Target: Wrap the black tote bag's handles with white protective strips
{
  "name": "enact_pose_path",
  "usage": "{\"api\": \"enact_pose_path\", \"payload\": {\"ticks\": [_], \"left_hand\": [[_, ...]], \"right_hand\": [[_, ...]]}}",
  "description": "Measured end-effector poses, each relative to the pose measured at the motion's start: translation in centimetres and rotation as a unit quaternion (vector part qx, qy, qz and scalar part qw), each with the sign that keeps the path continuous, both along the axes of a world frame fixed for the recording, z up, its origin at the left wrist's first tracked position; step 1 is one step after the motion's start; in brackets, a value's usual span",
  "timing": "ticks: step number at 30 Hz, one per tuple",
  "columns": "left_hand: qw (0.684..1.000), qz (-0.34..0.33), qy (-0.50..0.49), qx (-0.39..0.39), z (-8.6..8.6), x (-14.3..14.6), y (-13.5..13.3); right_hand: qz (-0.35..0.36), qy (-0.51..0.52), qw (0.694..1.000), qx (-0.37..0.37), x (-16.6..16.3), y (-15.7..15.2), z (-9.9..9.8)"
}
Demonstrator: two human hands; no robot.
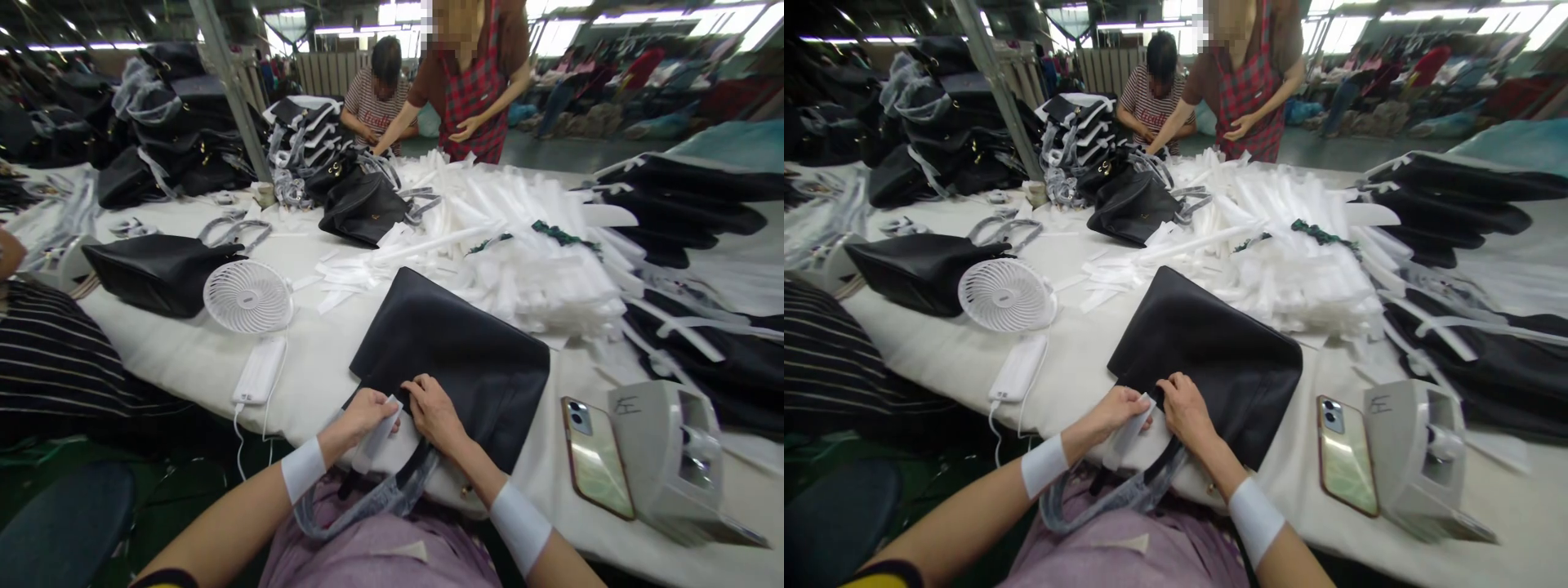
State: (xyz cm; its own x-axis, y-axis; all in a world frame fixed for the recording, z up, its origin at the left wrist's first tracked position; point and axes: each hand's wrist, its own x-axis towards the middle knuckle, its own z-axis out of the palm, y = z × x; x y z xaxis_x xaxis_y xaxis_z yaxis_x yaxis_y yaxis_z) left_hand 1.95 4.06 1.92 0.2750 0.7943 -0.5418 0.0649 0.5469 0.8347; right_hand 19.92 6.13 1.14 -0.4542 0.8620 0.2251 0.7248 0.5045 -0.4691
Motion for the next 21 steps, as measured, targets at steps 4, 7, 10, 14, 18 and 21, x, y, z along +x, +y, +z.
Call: {"api": "enact_pose_path", "payload": {"ticks": [4, 7, 10, 14, 18, 21], "left_hand": [[0.999, -0.01, 0.037, 0.019, -0.5, 0.7, 1.0], [0.997, -0.008, 0.064, 0.029, -0.7, 1.2, 1.8], [0.996, -0.006, 0.085, 0.035, -0.7, 1.8, 2.6], [0.994, -0.002, 0.107, 0.026, -1.0, 2.6, 3.7], [0.992, 0.006, 0.13, 0.002, -1.5, 3.1, 4.7], [0.989, 0.019, 0.149, -0.009, -1.5, 3.3, 5.0]], "right_hand": [[-0.054, 0.071, 0.996, 0.004, -0.3, 0.0, -1.0], [-0.064, 0.081, 0.995, 0.011, -0.2, 0.1, -1.5], [-0.078, 0.102, 0.992, 0.014, 0.0, 0.2, -1.9], [-0.087, 0.139, 0.986, 0.018, 0.2, 0.3, -2.5], [-0.095, 0.15, 0.984, 0.02, 0.2, 0.4, -2.8], [-0.098, 0.154, 0.983, 0.019, 0.1, 0.4, -2.8]]}}
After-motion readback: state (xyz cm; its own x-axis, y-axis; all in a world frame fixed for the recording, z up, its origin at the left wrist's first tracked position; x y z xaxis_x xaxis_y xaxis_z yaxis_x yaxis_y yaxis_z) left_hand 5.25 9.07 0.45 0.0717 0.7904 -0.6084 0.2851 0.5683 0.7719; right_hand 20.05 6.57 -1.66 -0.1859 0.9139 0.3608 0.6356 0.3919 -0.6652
